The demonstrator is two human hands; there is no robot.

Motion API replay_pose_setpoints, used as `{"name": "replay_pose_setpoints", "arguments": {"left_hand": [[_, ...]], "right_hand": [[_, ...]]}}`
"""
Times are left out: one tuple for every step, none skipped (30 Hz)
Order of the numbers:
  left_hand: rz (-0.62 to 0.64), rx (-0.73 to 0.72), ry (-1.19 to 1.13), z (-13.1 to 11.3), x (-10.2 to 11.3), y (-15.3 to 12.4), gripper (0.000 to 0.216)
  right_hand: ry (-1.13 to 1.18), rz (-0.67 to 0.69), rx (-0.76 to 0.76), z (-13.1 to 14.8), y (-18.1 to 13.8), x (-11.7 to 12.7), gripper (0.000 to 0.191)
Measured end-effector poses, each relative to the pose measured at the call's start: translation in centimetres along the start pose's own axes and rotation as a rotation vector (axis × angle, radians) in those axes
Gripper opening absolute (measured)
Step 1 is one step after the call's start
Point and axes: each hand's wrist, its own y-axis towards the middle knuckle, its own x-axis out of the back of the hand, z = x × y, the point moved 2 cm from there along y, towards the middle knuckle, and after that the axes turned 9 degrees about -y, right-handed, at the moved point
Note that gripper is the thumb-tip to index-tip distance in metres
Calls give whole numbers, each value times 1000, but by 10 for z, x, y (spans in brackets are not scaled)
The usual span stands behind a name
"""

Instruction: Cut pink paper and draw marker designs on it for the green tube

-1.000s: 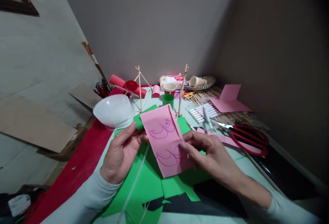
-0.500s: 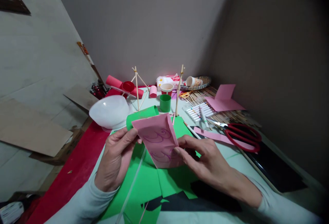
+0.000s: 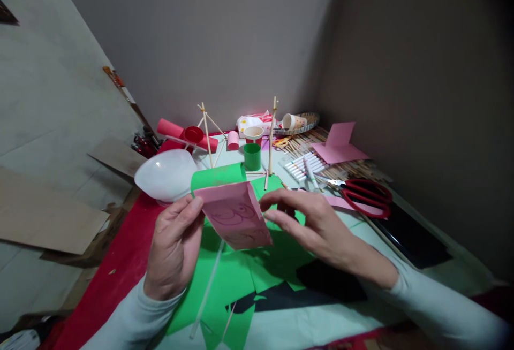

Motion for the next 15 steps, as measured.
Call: {"name": "replay_pose_setpoints", "arguments": {"left_hand": [[13, -2, 0, 0, 0, 0, 22], [26, -3, 3, -1, -1, -1, 21], [37, -3, 7, -1, -2, -2, 20], [47, 2, 11, -2, -2, -3, 20], [56, 10, 12, -2, -3, -5, 20], [65, 20, 12, -2, -3, -6, 20], [73, 29, 10, -3, -4, -8, 20], [79, 35, 5, -3, -5, -9, 20], [81, 33, -3, -4, -5, -11, 20], [80, 22, -9, -5, -5, -12, 19], [82, 13, -11, -5, -5, -13, 17], [85, -2, -10, -5, -5, -13, 14], [86, -18, -7, -5, -4, -14, 13], [85, -14, -7, -4, -2, -15, 11], [83, 8, -10, -2, 0, -16, 12]], "right_hand": [[34, -53, -6, 4, 3, 4, 20], [67, -94, -6, 9, 6, 8, 20], [96, -122, 2, 13, 8, 9, 20], [123, -139, 17, 17, 11, 10, 20], [149, -149, 31, 21, 13, 9, 20], [176, -151, 34, 24, 16, 7, 20], [208, -146, 26, 27, 18, 5, 20], [250, -135, 8, 29, 19, 3, 22], [299, -120, -19, 31, 21, 0, 24], [349, -105, -49, 32, 22, -1, 26], [391, -94, -76, 32, 23, -3, 27], [423, -86, -96, 33, 23, -3, 28], [445, -82, -109, 34, 23, -4, 28], [460, -79, -122, 34, 23, -4, 28], [471, -76, -135, 34, 23, -4, 28]]}}
